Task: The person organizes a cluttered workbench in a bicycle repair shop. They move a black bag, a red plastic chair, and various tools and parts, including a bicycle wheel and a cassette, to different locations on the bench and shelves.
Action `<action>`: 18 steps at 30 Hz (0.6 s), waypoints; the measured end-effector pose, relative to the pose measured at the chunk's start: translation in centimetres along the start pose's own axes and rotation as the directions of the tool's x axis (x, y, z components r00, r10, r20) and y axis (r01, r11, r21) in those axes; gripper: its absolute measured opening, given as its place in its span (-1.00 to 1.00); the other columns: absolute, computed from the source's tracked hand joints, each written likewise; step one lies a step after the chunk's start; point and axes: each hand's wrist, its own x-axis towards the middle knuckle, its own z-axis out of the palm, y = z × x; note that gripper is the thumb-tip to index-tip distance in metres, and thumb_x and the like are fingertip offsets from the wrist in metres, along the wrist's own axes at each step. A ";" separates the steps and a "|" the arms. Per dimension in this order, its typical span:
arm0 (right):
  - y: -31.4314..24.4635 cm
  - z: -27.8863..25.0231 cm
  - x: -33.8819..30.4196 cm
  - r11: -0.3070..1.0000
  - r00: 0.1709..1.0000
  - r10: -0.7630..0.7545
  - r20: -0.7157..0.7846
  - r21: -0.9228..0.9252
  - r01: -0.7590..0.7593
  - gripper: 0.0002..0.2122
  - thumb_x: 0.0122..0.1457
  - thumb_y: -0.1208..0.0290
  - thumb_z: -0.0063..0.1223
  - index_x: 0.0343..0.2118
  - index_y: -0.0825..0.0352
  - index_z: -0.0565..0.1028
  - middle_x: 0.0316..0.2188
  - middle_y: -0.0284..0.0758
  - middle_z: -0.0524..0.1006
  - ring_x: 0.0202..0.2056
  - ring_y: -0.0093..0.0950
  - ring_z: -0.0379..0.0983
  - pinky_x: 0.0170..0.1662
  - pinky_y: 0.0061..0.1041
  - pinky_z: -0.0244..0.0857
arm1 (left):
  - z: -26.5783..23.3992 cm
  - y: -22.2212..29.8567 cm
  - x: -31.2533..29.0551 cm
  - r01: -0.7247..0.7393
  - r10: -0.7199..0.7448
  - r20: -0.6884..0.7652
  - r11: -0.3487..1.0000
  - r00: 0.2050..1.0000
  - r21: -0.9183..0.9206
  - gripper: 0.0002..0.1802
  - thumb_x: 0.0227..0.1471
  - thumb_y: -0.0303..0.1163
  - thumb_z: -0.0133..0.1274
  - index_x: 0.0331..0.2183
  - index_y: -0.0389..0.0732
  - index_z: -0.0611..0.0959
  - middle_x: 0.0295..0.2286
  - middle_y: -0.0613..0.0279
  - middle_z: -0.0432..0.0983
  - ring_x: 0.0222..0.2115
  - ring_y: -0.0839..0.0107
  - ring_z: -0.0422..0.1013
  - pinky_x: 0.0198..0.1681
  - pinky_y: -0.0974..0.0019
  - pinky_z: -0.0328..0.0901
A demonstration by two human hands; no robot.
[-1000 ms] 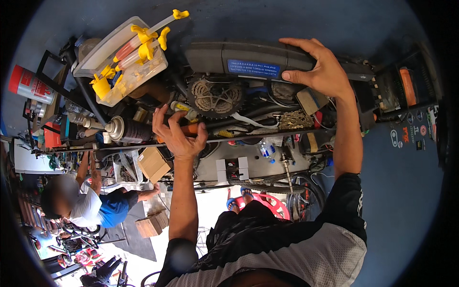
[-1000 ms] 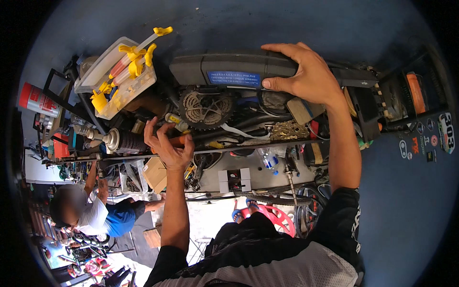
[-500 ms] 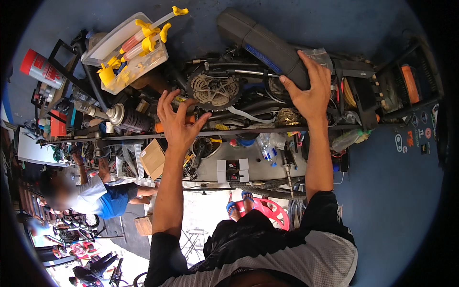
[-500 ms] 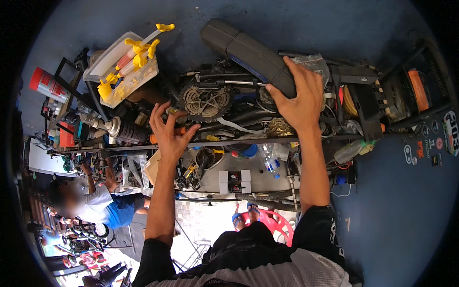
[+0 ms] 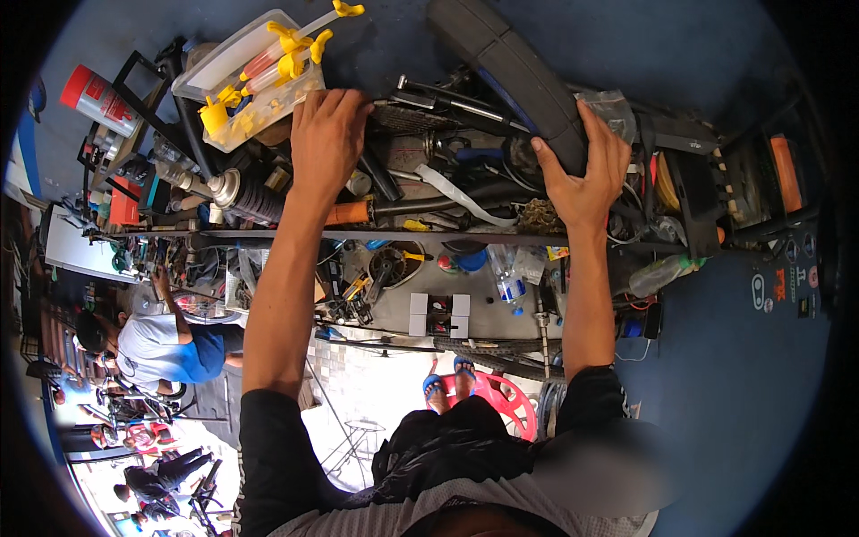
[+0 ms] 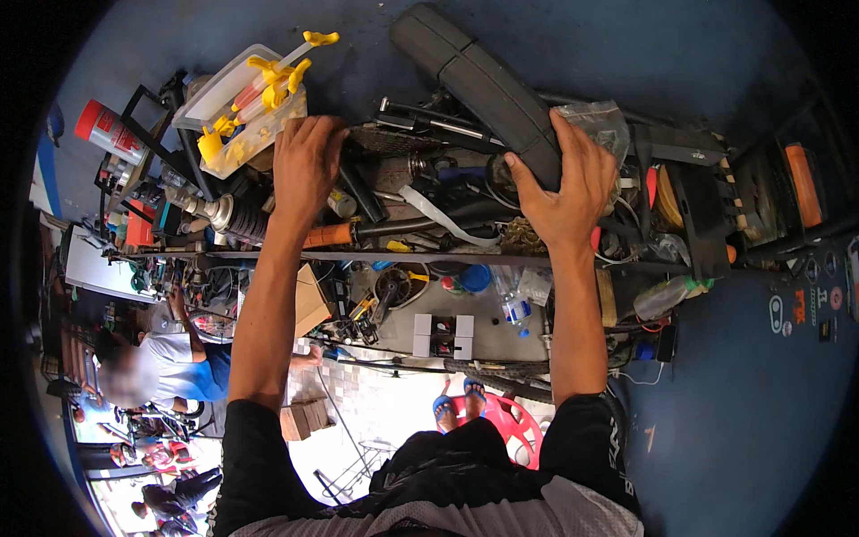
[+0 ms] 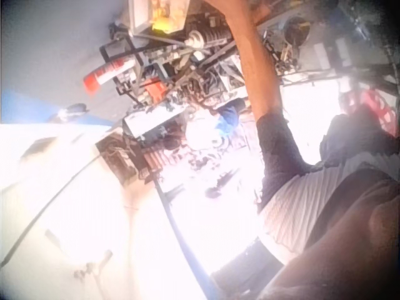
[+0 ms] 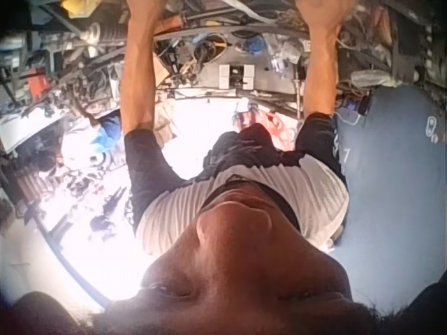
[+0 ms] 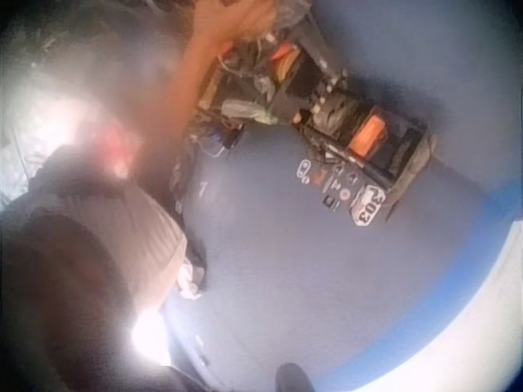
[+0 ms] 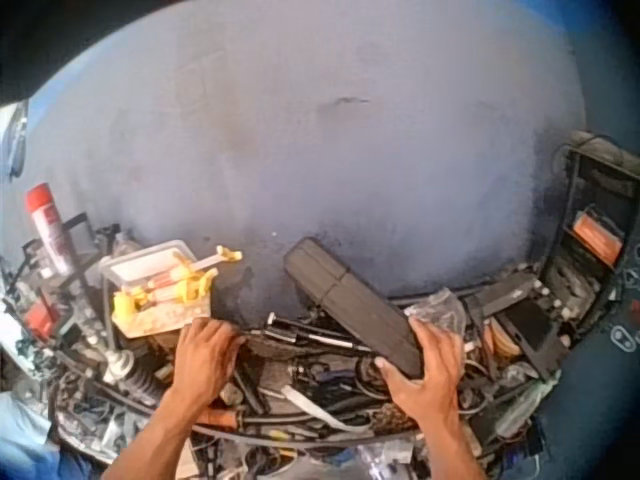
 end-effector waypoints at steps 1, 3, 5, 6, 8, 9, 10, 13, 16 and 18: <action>0.0 -0.1 0.0 1.000 1.000 -0.005 0.005 -0.002 0.005 -0.35 -0.01 0.15 0.54 0.18 0.22 0.60 0.01 -0.26 0.62 0.02 -0.25 0.44 0.16 -0.23 0.26 | 0.2 -0.4 0.6 -0.020 0.020 0.000 1.000 1.000 -0.004 -0.86 0.16 -0.39 0.25 -0.22 -0.15 0.67 -0.28 0.18 0.63 -0.20 0.06 0.48 -0.10 0.05 0.36; 0.0 -0.1 0.0 1.000 1.000 -0.022 0.013 -0.001 0.022 -0.35 -0.01 0.15 0.54 0.18 0.23 0.60 0.01 -0.26 0.62 0.02 -0.25 0.44 0.16 -0.22 0.26 | 0.7 -0.7 1.6 -0.001 0.001 0.001 1.000 1.000 0.024 -0.87 0.18 -0.35 0.24 -0.27 -0.14 0.64 -0.33 0.20 0.61 -0.24 0.06 0.52 -0.17 0.04 0.40; 0.0 0.1 0.0 0.999 0.999 -0.047 0.018 0.004 0.047 -0.35 -0.01 0.15 0.55 0.17 0.24 0.60 0.01 -0.26 0.62 0.01 -0.25 0.44 0.15 -0.22 0.25 | 1.0 -0.9 2.0 0.051 -0.052 0.032 0.998 0.998 0.022 -0.86 0.20 -0.31 0.23 -0.28 -0.15 0.62 -0.35 0.20 0.60 -0.28 0.04 0.55 -0.25 0.01 0.43; 0.1 0.1 0.0 0.999 0.999 -0.049 0.017 0.005 0.049 -0.35 -0.01 0.15 0.55 0.17 0.24 0.60 0.01 -0.26 0.62 0.01 -0.25 0.44 0.15 -0.22 0.25 | 1.1 -0.8 2.2 0.095 -0.095 0.061 0.995 0.994 0.004 -0.84 0.21 -0.30 0.21 -0.27 -0.15 0.62 -0.35 0.19 0.61 -0.31 0.01 0.57 -0.28 -0.01 0.45; 0.1 0.1 0.0 0.999 0.998 -0.054 0.015 0.009 0.054 -0.35 -0.01 0.15 0.55 0.17 0.24 0.60 0.01 -0.27 0.62 0.00 -0.26 0.44 0.15 -0.22 0.25 | 1.4 -0.8 2.5 0.138 -0.137 0.090 0.990 0.987 -0.012 -0.82 0.24 -0.27 0.19 -0.25 -0.16 0.62 -0.36 0.17 0.61 -0.34 -0.04 0.59 -0.33 -0.04 0.46; 0.1 0.1 0.0 0.999 0.999 -0.050 0.011 0.011 0.050 -0.35 -0.01 0.16 0.55 0.17 0.25 0.60 0.01 -0.27 0.63 0.00 -0.26 0.45 0.14 -0.22 0.26 | 1.5 -0.8 2.7 0.135 -0.134 0.092 0.991 0.987 -0.009 -0.81 0.25 -0.26 0.18 -0.24 -0.16 0.61 -0.36 0.15 0.61 -0.35 -0.06 0.59 -0.35 -0.06 0.47; 0.1 0.1 0.0 0.999 0.999 -0.046 0.007 0.013 0.046 -0.36 -0.01 0.16 0.55 0.17 0.25 0.60 0.01 -0.27 0.63 -0.01 -0.26 0.45 0.14 -0.22 0.26 | 1.6 -0.9 2.9 0.132 -0.131 0.093 0.991 0.987 -0.007 -0.80 0.26 -0.24 0.17 -0.23 -0.17 0.61 -0.35 0.14 0.61 -0.35 -0.08 0.60 -0.36 -0.08 0.47; 0.1 0.1 0.0 0.999 1.000 -0.031 0.004 0.014 0.031 -0.36 -0.01 0.17 0.55 0.16 0.26 0.60 0.00 -0.26 0.63 -0.01 -0.26 0.44 0.14 -0.23 0.26 | 1.9 -0.8 3.5 0.148 -0.147 0.122 0.989 0.982 0.001 -0.82 0.26 -0.26 0.15 -0.23 -0.17 0.61 -0.33 0.10 0.63 -0.33 -0.09 0.60 -0.34 -0.09 0.48; -0.1 0.0 0.1 1.000 1.000 -0.009 -0.002 0.018 0.009 -0.35 -0.02 0.18 0.56 0.16 0.27 0.60 -0.01 -0.25 0.63 -0.01 -0.25 0.44 0.13 -0.23 0.27 | 2.4 -1.3 4.8 0.106 -0.107 0.112 0.994 0.988 0.021 -0.85 0.26 -0.30 0.12 -0.22 -0.16 0.62 -0.30 0.05 0.66 -0.30 -0.10 0.61 -0.31 -0.10 0.49; -0.1 0.2 0.0 1.000 1.000 0.004 -0.014 0.030 -0.004 -0.35 -0.02 0.18 0.57 0.16 0.27 0.60 -0.01 -0.25 0.63 -0.02 -0.25 0.44 0.12 -0.23 0.28 | 2.7 -2.1 5.6 0.052 -0.057 0.124 0.998 0.991 0.039 -0.86 0.24 -0.33 0.11 -0.21 -0.17 0.62 -0.28 0.03 0.67 -0.29 -0.11 0.62 -0.30 -0.12 0.50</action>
